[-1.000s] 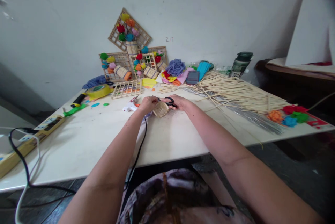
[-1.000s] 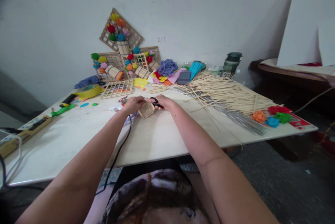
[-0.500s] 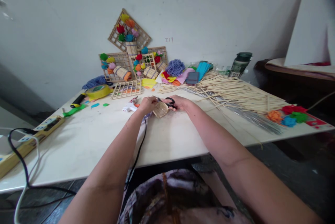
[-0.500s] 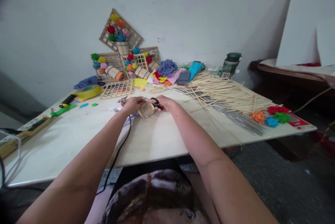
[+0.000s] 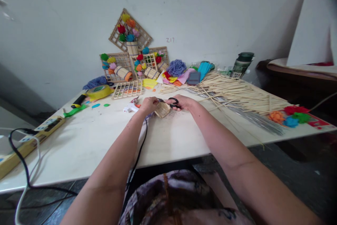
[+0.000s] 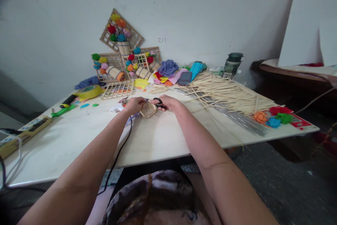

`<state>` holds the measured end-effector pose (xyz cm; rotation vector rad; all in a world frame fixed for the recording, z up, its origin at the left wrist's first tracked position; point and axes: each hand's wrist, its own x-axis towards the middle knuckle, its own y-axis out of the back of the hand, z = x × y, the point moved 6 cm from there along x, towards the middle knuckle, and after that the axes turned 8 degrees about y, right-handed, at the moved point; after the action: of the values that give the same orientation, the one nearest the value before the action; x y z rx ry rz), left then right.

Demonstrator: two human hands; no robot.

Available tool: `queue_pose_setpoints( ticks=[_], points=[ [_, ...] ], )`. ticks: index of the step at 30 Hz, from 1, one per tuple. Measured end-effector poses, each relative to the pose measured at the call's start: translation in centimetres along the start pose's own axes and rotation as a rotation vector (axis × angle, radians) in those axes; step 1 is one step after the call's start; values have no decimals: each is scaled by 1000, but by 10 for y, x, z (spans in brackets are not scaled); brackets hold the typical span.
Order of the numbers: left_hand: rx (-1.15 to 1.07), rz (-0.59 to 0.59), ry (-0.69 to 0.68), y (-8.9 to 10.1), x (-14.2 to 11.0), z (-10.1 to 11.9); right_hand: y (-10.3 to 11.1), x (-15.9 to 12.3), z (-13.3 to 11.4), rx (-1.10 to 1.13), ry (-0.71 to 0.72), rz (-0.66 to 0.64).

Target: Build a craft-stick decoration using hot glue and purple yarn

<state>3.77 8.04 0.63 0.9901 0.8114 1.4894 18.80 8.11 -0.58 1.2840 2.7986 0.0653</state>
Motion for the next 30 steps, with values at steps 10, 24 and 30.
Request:
queue_pose_setpoints(
  ticks=[10,24,30],
  points=[
    [49,14,-47,1,-1,3,3,1,-4,-9,6,59],
    [57,54,-119,-1,3,0,-6,10,-7,-26,14,80],
    [130,42,-157,-1,3,2,-5,12,-6,12,49,56]
  ],
)
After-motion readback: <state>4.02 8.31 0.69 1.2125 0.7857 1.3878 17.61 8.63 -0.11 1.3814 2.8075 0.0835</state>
